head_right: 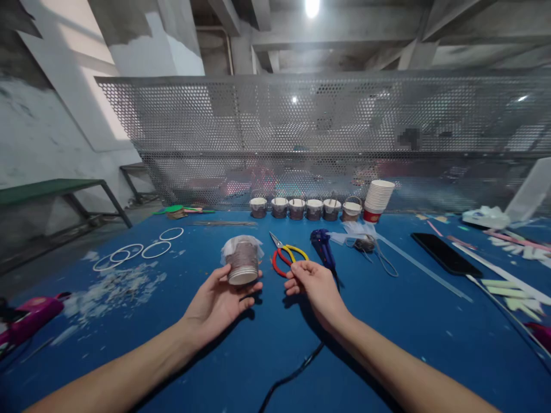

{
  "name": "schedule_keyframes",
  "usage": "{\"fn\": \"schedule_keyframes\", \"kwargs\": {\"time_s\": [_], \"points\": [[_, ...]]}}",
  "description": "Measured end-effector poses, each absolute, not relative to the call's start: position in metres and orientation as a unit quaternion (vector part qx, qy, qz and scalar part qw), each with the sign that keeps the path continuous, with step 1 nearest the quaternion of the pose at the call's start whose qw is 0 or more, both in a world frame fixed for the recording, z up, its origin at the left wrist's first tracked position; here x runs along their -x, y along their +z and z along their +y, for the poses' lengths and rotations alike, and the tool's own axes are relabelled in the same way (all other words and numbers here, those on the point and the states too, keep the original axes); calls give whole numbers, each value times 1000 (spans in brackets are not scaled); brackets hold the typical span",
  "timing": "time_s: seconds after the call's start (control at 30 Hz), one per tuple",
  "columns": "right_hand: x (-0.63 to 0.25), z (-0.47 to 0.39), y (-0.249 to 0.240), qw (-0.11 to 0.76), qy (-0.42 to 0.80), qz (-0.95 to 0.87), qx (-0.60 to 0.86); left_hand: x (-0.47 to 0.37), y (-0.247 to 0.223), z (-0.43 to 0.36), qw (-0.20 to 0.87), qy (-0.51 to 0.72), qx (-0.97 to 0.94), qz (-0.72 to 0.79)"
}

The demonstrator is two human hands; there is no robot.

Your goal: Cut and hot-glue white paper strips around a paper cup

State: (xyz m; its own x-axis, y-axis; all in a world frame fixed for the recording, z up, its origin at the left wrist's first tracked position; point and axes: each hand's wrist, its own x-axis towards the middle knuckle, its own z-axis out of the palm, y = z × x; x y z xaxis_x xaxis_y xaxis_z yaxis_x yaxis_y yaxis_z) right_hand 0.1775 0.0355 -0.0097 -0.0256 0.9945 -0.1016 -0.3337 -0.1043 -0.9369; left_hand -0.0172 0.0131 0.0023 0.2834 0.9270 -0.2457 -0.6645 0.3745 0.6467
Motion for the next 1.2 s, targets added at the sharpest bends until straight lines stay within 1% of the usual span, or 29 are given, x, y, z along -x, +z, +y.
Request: {"fn": "schedule_keyframes", "kwargs": {"time_s": [0.13, 0.27, 0.33, 0.4, 0.6, 0.73, 0.83, 0.93, 1.0, 1.03, 1.13, 1.2], "points": [[-179, 36, -7, 577, 616, -337, 418, 18, 2, 13, 780, 507, -215, 298], [-184, 40, -7, 659, 570, -289, 398, 17, 5, 13, 786, 504, -208, 291], [-187, 42, -7, 680, 553, -278, 394, 17, 7, 12, 792, 499, -201, 288], [-188, 40, -6, 670, 558, -289, 396, 17, 8, 11, 798, 492, -201, 284], [-175, 25, -12, 562, 609, -389, 403, 18, 7, 7, 809, 476, -226, 262], [-174, 25, -12, 534, 584, -450, 415, 20, 2, 7, 811, 468, -246, 251], [-188, 28, 6, 570, 517, -478, 424, 18, -2, 5, 801, 482, -253, 250], [-210, 30, 48, 684, 404, -455, 403, 11, -6, 4, 800, 489, -250, 241], [-219, 33, 83, 769, 318, -428, 352, 6, -6, 3, 806, 488, -246, 227], [-219, 35, 100, 796, 275, -427, 330, 4, -5, 2, 813, 481, -249, 212], [-199, 50, 137, 821, 174, -473, 268, 3, 1, -7, 845, 429, -283, 147], [-167, 61, 142, 821, 136, -504, 231, 4, 3, -17, 868, 378, -301, 115]]}}
